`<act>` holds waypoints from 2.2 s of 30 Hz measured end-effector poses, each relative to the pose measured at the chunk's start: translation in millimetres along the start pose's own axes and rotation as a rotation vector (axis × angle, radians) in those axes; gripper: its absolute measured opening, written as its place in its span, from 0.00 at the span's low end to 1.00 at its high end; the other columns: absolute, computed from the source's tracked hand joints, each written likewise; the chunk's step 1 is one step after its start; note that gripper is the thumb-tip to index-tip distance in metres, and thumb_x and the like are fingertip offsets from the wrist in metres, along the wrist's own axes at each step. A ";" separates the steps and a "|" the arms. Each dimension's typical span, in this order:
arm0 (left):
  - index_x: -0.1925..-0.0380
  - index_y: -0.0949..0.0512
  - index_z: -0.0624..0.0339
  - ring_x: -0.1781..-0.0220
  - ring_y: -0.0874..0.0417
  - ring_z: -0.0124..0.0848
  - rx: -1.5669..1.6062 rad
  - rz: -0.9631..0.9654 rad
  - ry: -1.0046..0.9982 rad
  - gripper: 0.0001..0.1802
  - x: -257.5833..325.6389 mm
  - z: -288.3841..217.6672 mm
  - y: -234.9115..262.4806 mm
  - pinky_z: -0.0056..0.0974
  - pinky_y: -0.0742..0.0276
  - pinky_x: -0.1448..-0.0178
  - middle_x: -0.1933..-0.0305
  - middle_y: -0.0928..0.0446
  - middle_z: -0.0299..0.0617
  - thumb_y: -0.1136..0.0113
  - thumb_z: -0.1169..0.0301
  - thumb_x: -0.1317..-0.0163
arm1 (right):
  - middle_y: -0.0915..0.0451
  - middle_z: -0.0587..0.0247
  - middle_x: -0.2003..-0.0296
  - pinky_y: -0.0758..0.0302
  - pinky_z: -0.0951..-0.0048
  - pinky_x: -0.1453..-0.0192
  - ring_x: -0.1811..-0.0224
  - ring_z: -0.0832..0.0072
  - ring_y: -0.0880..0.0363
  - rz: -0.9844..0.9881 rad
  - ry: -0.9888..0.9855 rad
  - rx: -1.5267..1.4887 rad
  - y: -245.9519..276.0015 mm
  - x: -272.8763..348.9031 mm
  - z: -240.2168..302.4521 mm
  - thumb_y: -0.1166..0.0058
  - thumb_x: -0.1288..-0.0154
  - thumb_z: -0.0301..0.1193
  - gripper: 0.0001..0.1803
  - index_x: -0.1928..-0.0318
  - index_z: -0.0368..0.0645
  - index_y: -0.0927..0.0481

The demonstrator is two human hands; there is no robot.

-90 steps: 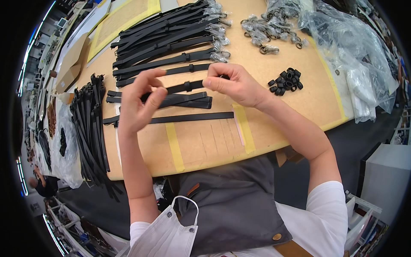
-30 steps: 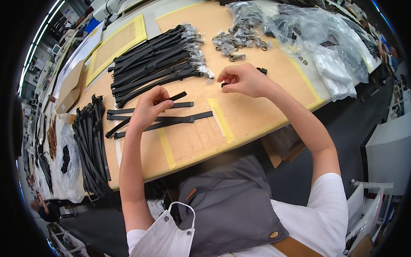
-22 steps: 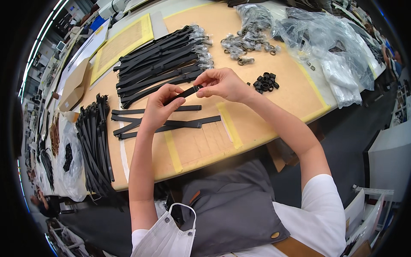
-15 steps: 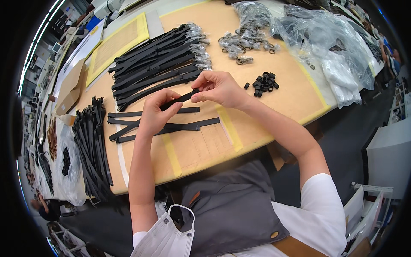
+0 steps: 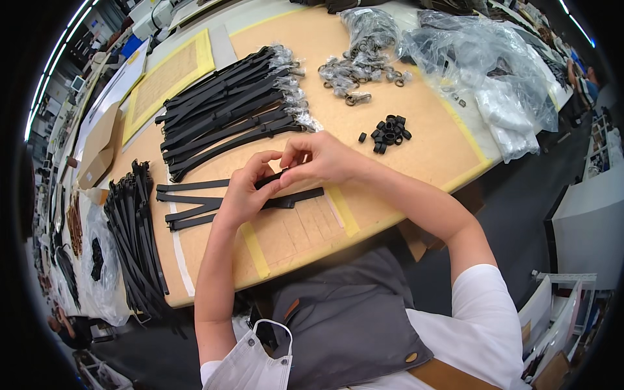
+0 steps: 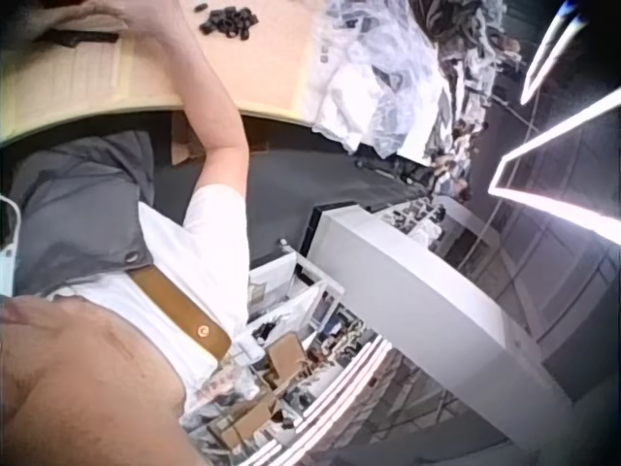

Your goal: The person assembles black fabric straps by inserting small black plastic clips into the ends of the straps. They pick up a strap, slide a clip onto it, and place the finished unit on a growing pile on the table. The process is repeated continuously throughout the video.

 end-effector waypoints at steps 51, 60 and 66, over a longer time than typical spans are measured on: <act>0.52 0.24 0.63 0.59 0.25 0.16 0.574 -0.302 -0.036 0.13 12.9 -12.0 18.8 0.24 0.29 0.57 0.58 0.22 0.32 0.35 0.81 0.36 | 0.16 0.62 0.60 0.18 0.73 0.53 0.56 0.73 0.15 -0.338 0.730 0.182 -5.9 -4.6 29.0 0.30 0.45 0.14 0.11 0.63 0.42 0.14; 0.59 0.22 0.65 0.64 0.22 0.16 0.375 -0.340 -0.091 0.10 13.4 -20.2 16.5 0.23 0.28 0.62 0.64 0.18 0.34 0.33 0.78 0.39 | 0.15 0.58 0.51 0.25 0.62 0.35 0.43 0.65 0.19 -0.058 0.386 -0.361 -15.0 -16.1 6.3 0.36 0.34 0.20 0.07 0.58 0.41 0.17; 0.59 0.20 0.65 0.64 0.21 0.16 0.230 -0.309 -0.101 0.12 15.5 -31.1 16.6 0.24 0.27 0.62 0.63 0.18 0.35 0.32 0.81 0.44 | 0.18 0.53 0.43 0.32 0.60 0.26 0.33 0.64 0.24 0.283 0.073 -0.847 -21.3 -15.0 -4.2 0.40 0.27 0.30 0.11 0.48 0.40 0.17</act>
Point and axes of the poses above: each hand's wrist, its own x-axis away from the middle knuckle, its own y-axis out of the back of the hand, z = x × y, the point moved 3 cm from there along -x, towards the middle knuckle
